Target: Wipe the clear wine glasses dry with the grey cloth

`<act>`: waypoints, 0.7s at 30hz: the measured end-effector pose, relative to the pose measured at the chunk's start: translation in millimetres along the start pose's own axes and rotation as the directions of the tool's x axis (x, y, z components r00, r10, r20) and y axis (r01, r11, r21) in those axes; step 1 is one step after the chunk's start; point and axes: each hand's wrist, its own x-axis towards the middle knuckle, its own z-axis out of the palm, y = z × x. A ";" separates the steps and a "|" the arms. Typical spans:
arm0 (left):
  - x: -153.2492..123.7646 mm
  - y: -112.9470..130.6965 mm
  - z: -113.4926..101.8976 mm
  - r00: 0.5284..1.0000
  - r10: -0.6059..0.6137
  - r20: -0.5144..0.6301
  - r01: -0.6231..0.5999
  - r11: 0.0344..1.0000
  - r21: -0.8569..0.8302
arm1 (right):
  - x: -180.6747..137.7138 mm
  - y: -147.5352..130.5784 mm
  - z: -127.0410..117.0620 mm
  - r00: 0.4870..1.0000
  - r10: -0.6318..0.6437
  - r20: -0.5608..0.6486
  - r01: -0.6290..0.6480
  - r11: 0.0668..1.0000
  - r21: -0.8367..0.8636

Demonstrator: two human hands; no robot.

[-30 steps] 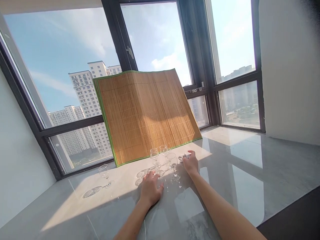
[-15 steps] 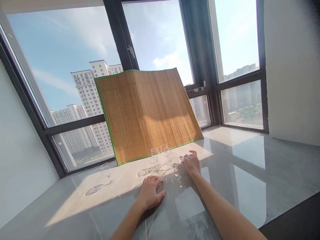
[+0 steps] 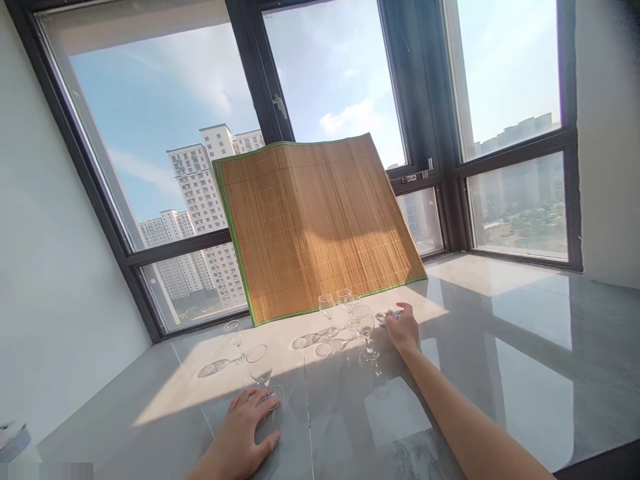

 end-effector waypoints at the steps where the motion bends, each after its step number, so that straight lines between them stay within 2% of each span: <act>1: 2.7 -16.1 -0.8 0.998 -0.066 -0.013 0.066 0.998 0.024 | 0.5 0.7 0.8 1.000 0.000 -0.001 0.000 1.000 -0.002; 5: 19.1 -71.2 -8.7 0.973 -0.224 -0.060 0.230 0.965 0.125 | 2.4 3.3 3.0 1.000 0.010 -0.008 -0.010 1.000 -0.001; 9: 31.6 -95.7 -11.5 0.956 -0.289 -0.050 0.293 0.942 0.164 | 3.6 4.7 2.3 1.000 -0.003 -0.003 0.003 1.000 0.004; 14: 30.4 -98.7 10.1 0.946 -0.312 -0.082 0.323 0.922 0.212 | 2.6 3.7 1.2 1.000 -0.010 -0.008 0.010 1.000 0.002; 18: 22.9 -96.1 22.9 0.893 -0.348 -0.284 0.403 0.901 0.163 | 1.2 1.3 1.5 1.000 0.001 -0.008 -0.001 1.000 -0.002; 20: 20.4 -82.3 21.9 0.903 -0.261 -0.342 0.307 0.948 0.087 | 0.1 0.0 1.5 1.000 0.003 -0.001 -0.003 1.000 -0.005; 21: 20.1 -69.4 20.8 0.926 -0.179 -0.332 0.204 0.978 0.042 | -0.6 -0.6 1.5 1.000 0.003 0.004 -0.003 1.000 -0.008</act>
